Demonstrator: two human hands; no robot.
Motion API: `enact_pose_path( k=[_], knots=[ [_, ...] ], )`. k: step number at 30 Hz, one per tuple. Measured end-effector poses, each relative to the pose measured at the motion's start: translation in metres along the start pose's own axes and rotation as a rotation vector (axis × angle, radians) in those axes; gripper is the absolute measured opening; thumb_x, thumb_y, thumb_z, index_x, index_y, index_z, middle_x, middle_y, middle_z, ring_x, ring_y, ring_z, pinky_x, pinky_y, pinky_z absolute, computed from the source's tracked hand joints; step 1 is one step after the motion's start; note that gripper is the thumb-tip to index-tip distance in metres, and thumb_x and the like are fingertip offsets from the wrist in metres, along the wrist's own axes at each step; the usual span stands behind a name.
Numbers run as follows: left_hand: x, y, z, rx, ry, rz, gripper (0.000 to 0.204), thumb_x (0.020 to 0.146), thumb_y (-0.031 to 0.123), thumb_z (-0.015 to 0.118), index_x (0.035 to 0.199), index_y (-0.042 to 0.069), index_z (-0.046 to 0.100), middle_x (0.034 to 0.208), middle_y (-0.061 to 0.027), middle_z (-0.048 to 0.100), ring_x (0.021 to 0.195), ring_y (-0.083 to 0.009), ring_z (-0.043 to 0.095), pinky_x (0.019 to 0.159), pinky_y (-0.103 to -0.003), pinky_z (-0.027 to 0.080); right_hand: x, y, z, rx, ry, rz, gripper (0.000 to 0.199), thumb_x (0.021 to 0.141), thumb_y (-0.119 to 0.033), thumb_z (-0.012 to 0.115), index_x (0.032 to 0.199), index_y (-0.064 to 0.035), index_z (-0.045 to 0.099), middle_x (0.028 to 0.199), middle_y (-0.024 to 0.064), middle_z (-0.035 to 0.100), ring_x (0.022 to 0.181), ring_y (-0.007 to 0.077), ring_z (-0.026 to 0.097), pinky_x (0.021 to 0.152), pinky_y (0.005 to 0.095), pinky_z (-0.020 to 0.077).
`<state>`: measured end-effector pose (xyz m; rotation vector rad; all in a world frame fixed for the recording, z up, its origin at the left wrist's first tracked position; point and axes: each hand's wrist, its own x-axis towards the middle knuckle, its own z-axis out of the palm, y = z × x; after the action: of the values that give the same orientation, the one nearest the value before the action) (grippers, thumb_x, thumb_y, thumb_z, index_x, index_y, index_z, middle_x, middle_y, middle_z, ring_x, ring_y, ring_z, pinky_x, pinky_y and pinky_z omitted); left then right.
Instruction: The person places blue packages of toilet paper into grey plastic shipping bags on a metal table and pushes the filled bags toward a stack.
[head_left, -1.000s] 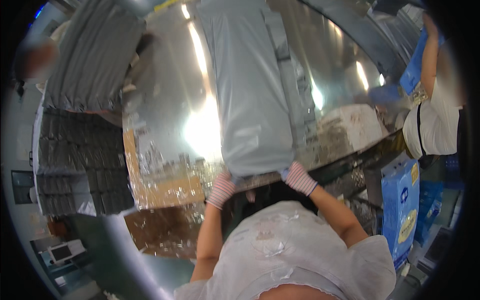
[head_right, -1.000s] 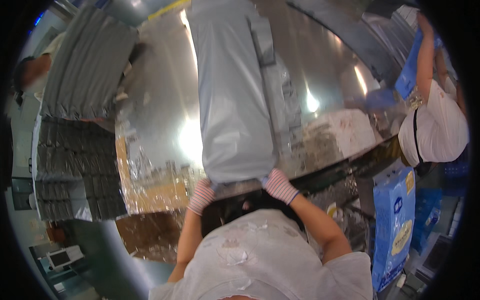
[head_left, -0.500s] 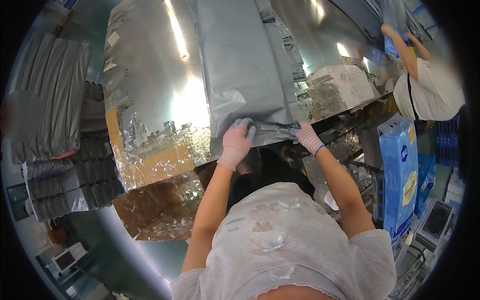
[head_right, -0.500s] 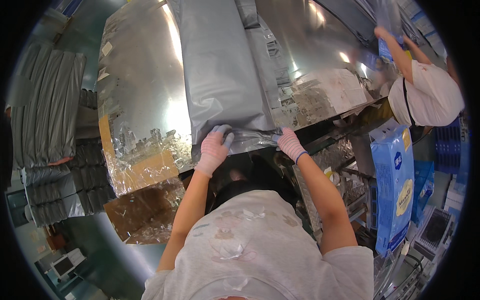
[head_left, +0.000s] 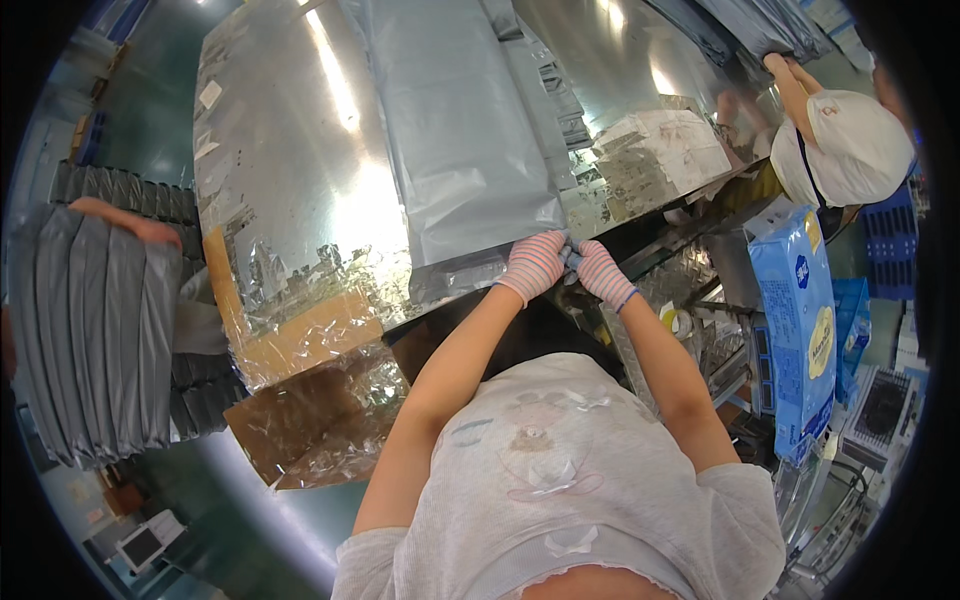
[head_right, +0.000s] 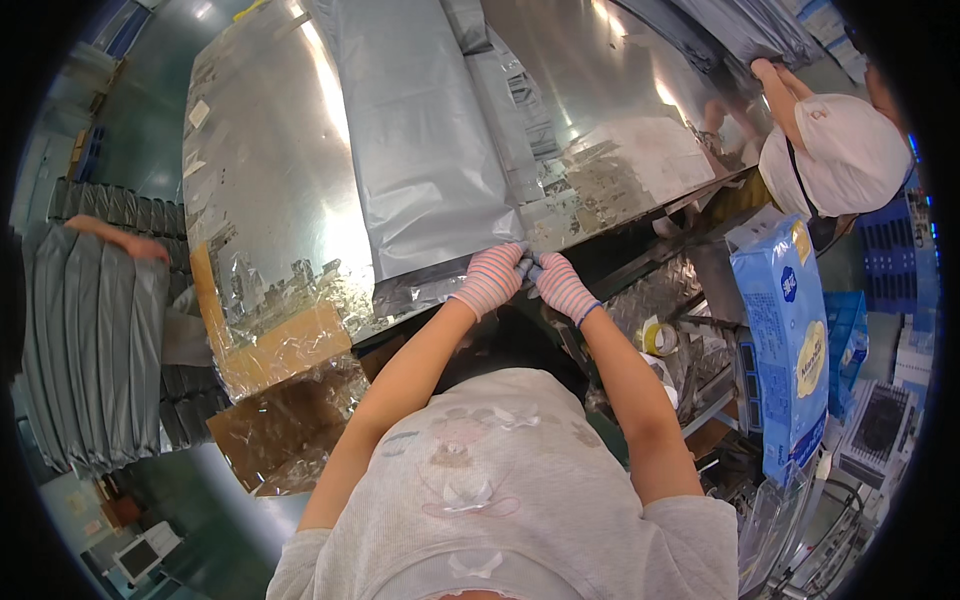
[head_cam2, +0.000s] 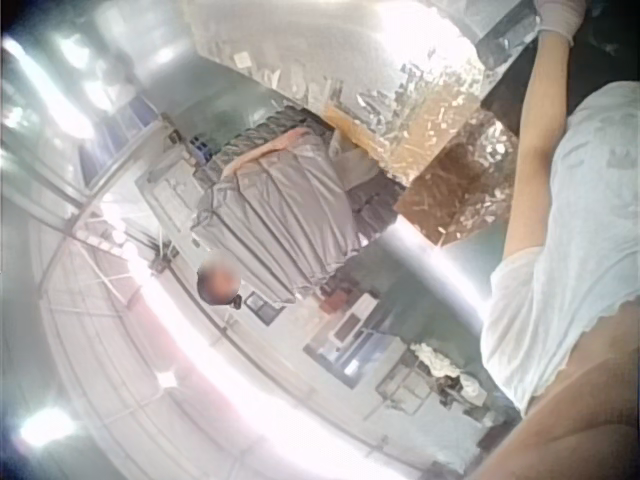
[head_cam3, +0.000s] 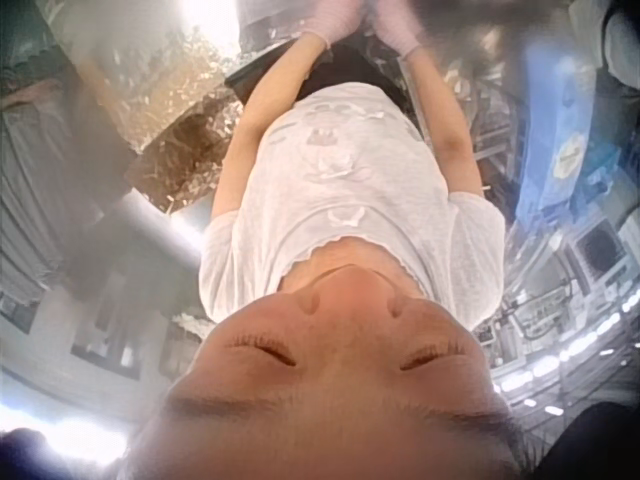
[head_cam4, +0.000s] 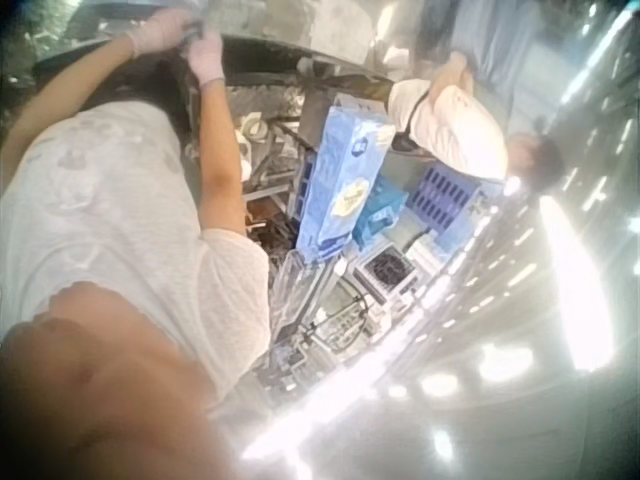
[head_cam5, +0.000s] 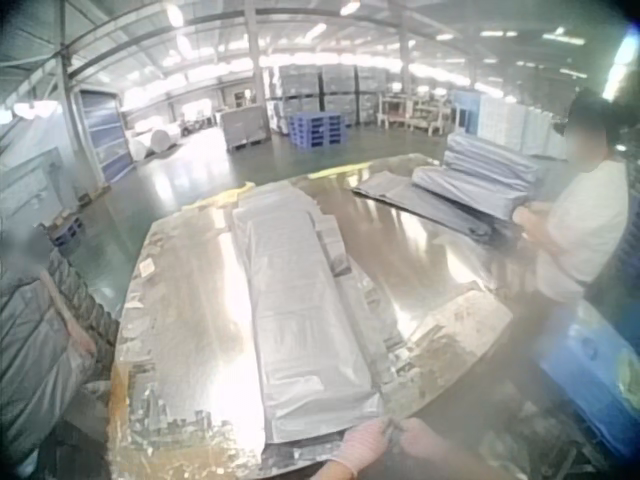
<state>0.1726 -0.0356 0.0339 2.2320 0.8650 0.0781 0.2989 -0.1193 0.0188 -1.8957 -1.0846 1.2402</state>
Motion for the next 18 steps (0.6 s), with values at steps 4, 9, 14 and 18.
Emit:
enact_pose_path(
  k=[4,9,14,18],
  knots=[
    [-0.032,-0.003,-0.013,-0.15,0.171,0.066,0.018,0.081,0.021,0.057,0.092,0.006,0.058,0.089,-0.0165,0.061,0.083,-0.0328,0.058,0.073,-0.039,0.046,0.0,0.007,-0.002,0.367,-0.103,0.057,0.016,0.083,-0.003,0.049,0.095,0.0,0.059,0.077,0.0084,0.062,0.063,0.016,0.058,0.056,0.0291,0.0495],
    [-0.141,-0.058,-0.046,-0.569,0.456,-0.19,0.014,0.08,0.013,0.063,0.087,0.002,0.057,0.077,-0.0044,0.057,0.077,-0.0149,0.055,0.069,-0.028,0.044,0.004,0.028,-0.009,0.569,-0.131,0.239,0.02,0.087,-0.008,0.049,0.105,0.0,0.054,0.082,0.0139,0.064,0.068,0.0219,0.065,0.052,0.0317,0.0536],
    [-0.307,-0.09,-0.1,-1.298,1.161,-0.562,0.005,0.078,0.008,0.058,0.081,0.005,0.055,0.066,0.0019,0.045,0.059,-0.0085,0.043,0.054,-0.021,0.035,0.011,0.052,-0.018,0.726,-0.116,0.335,0.026,0.089,-0.021,0.049,0.108,-0.0032,0.047,0.085,0.0238,0.063,0.064,0.0329,0.065,0.047,0.0402,0.055],
    [-0.43,-0.113,-0.113,-1.266,1.779,-0.398,0.009,0.081,0.009,0.055,0.088,0.003,0.054,0.062,-0.0002,0.044,0.052,-0.0065,0.04,0.048,-0.019,0.035,0.014,0.056,-0.014,0.717,-0.052,0.351,0.035,0.093,-0.029,0.033,0.107,-0.0007,0.049,0.084,0.0241,0.063,0.063,0.0327,0.064,0.049,0.039,0.0553]
  ],
)
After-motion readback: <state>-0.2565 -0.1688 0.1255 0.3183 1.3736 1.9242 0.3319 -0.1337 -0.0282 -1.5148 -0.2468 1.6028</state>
